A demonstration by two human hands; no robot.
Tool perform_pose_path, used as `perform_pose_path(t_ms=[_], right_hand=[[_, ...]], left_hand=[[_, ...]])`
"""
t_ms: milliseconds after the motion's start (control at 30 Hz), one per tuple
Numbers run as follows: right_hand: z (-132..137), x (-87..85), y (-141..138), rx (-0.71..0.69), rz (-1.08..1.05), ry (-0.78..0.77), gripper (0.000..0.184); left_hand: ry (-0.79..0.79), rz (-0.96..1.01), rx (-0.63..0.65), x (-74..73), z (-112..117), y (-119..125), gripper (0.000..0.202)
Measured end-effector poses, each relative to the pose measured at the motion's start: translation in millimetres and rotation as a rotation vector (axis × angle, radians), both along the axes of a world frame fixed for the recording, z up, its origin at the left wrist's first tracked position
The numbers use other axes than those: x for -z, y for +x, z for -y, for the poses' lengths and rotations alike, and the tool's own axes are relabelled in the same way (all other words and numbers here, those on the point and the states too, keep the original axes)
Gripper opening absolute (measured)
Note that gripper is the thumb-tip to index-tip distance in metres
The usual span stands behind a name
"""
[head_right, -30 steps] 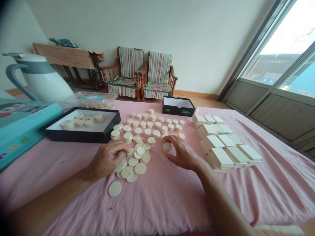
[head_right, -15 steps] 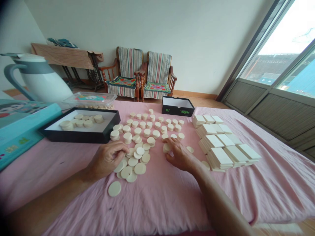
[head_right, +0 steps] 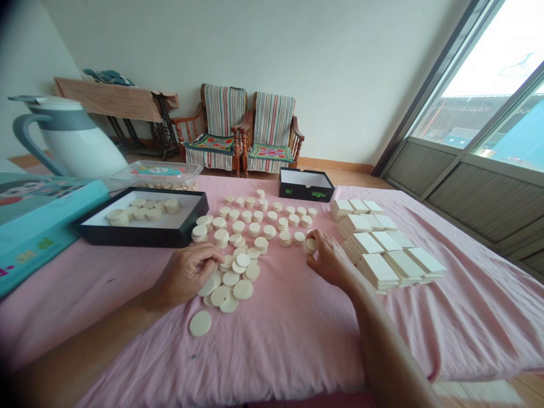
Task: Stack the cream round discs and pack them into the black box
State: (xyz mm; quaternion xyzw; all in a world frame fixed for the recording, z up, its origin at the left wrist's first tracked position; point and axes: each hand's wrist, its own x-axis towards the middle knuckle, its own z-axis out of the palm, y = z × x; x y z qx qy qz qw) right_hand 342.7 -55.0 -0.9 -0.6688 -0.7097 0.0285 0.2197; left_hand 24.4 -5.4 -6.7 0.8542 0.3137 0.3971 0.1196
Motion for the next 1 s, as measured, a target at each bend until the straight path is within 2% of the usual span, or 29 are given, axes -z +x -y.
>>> perform_pose_path(t_ms=[300, 500, 600, 700, 767, 867, 1000], right_hand=[[-4.8, 2.7, 2.0, 0.125, 0.021, -0.151, 0.023], [0.6, 1.6, 18.2, 0.137, -0.012, -0.081, 0.030], [12.8, -2.9, 28.4, 0.155, 0.060, -0.119, 0.035], [24.6, -5.0, 29.2, 0.116, 0.158, -0.242, 0.043], [29.8, -3.5, 26.0, 0.095, 0.182, -0.298, 0.037], [36.7, -0.8, 19.2, 0.075, 0.170, -0.280, 0.029], [49.0, -6.8, 11.4, -0.055, -0.023, -0.236, 0.026]], left_hand=[[-0.010, 0.003, 0.002, 2.1, -0.9, -0.7, 0.023], [-0.023, 0.000, 0.016, 1.2, -0.2, -0.9, 0.024], [-0.023, -0.004, 0.024, 2.5, -0.6, -0.8, 0.024], [-0.014, -0.016, 0.031, 4.4, -1.5, -0.9, 0.024], [-0.010, -0.023, 0.031, 5.1, -2.0, -1.2, 0.024], [-0.011, -0.027, 0.027, 5.7, -2.3, -1.8, 0.024], [-0.009, -0.037, 0.016, 7.0, -2.8, -2.5, 0.023]])
